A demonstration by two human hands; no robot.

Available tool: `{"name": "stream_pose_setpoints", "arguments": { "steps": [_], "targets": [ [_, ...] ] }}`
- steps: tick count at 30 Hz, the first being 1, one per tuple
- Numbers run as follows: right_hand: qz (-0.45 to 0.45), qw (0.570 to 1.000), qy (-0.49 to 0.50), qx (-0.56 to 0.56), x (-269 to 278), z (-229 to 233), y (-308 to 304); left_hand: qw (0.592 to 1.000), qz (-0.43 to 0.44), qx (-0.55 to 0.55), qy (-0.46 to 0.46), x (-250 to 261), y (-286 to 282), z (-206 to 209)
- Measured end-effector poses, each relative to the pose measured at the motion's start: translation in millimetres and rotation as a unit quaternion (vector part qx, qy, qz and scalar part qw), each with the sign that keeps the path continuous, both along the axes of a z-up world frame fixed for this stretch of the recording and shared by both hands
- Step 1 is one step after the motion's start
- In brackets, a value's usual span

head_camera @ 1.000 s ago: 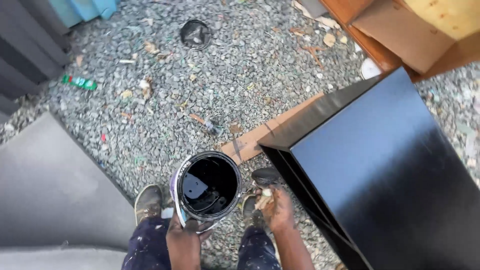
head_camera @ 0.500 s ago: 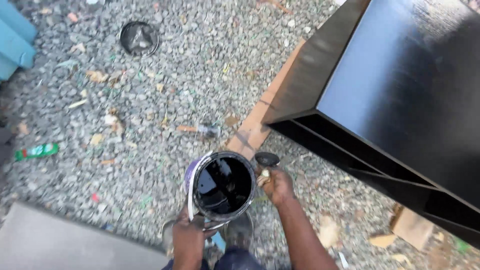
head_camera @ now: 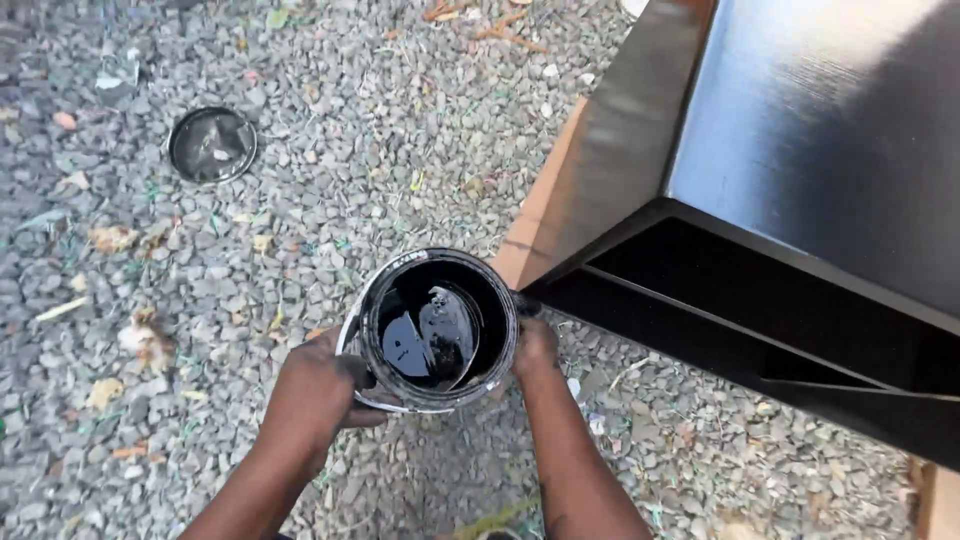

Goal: The person paints the interior and exterior surfaces of a black wooden cabinet using a paintbrush and a bucket of black paint. They repeatedly dip the brush into the paint and apply it to the shelves and side panels.

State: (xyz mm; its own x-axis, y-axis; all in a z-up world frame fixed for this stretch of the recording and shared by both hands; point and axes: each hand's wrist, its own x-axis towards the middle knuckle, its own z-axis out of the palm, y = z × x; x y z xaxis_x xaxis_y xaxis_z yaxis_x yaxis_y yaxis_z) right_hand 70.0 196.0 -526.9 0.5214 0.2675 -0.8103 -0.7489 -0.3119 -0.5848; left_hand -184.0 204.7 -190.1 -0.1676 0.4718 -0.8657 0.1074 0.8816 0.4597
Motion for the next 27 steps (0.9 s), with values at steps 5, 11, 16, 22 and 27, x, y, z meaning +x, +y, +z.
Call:
{"name": "stream_pose_setpoints", "arguments": {
  "steps": [5,11,16,22,27],
  "targets": [
    [-0.020,0.984,0.168,0.057,2.6,45.2,12.5,0.999,-0.011,0.036,0.027,9.9,8.9,-7.1],
    [0.025,0.966,0.237,0.102,0.8,135.9,11.9,0.998,-0.025,0.043,0.035,19.6,8.9,-0.1],
    [0.020,0.981,0.172,0.089,-8.1,238.8,6.6,0.998,-0.009,0.064,0.004,11.9,14.3,-6.4],
    [0.056,0.967,0.174,0.176,-6.6,286.6,-1.5,0.997,-0.034,0.061,0.014,4.4,12.2,3.9],
    [0.068,0.965,0.153,0.203,-6.9,338.7,-5.0,0.988,-0.135,0.051,0.061,2.7,10.6,2.7]
  ]
}}
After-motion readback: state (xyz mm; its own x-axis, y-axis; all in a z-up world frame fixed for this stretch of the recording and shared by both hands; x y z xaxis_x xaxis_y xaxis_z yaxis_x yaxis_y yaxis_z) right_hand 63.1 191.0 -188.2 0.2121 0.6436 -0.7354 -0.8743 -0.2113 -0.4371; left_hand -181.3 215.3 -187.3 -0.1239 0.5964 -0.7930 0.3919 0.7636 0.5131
